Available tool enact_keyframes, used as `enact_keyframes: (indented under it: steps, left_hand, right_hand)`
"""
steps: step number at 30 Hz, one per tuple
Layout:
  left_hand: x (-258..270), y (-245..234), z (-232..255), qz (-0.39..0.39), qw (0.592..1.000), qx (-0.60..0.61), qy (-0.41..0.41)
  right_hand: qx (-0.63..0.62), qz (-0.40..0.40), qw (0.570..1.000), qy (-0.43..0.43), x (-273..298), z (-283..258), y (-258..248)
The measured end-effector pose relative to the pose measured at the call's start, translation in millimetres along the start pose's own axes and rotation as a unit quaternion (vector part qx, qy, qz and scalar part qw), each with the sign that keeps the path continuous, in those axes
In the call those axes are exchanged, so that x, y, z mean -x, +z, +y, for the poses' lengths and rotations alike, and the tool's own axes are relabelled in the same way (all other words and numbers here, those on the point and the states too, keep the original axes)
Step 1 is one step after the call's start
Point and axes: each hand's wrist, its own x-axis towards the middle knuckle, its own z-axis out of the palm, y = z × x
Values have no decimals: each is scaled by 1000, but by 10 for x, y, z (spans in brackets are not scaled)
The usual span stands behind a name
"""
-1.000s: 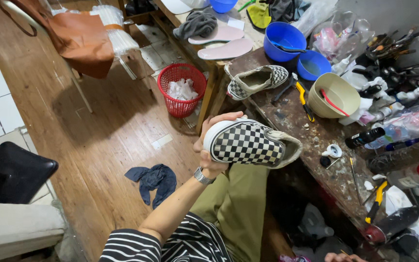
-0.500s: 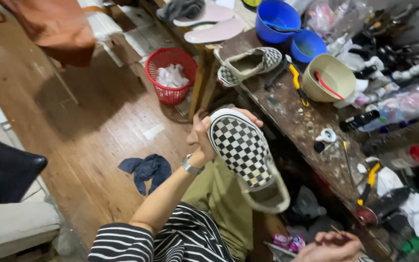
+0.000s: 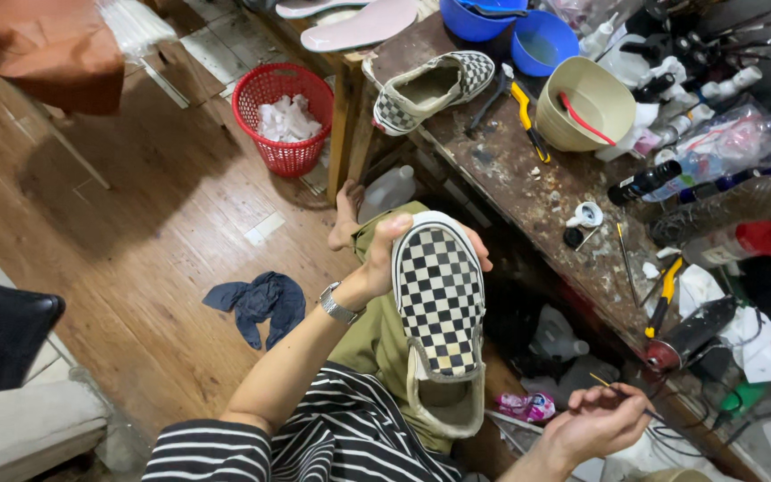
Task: The person paints the black squares of a checkered slip-on shoe using a small brush. They hold the shoe in their left hand and repeatedly dip the brush into a container on the table to apply black paint to the pattern.
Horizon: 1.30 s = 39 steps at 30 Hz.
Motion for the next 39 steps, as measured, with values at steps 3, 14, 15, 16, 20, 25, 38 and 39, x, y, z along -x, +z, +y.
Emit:
enact_keyframes:
  steps: [3, 14, 15, 16, 20, 25, 38, 39]
  left_hand:
    - [19, 12, -36, -18, 999, 19, -44]
    - [-54, 144, -141, -59, 992, 22, -107]
    - [-29, 157, -161, -57, 992, 18, -114]
    - [30, 197, -201, -50, 990, 33, -126]
    - [127, 327, -304, -33, 987, 20, -156]
    - [346, 385, -380, -15, 976, 36, -212]
    - [291, 432, -302, 63, 959, -77, -265]
    - [297, 424, -321, 44, 964, -77, -252]
  right_hand:
    - [0, -12, 1000, 0, -4, -30, -4]
    - [-29, -75, 997, -15, -254, 68, -46]
    - [-23, -93, 995, -10, -273, 67, -53]
    - [-5, -86, 996, -4, -300, 99, 2]
    - [-59, -93, 994, -19, -652, 404, 182]
    - [8, -189, 977, -102, -989, 607, 671]
    - [156, -292, 907, -259, -1269, 789, 1327]
    - [162, -296, 900, -275, -1261, 760, 1330]
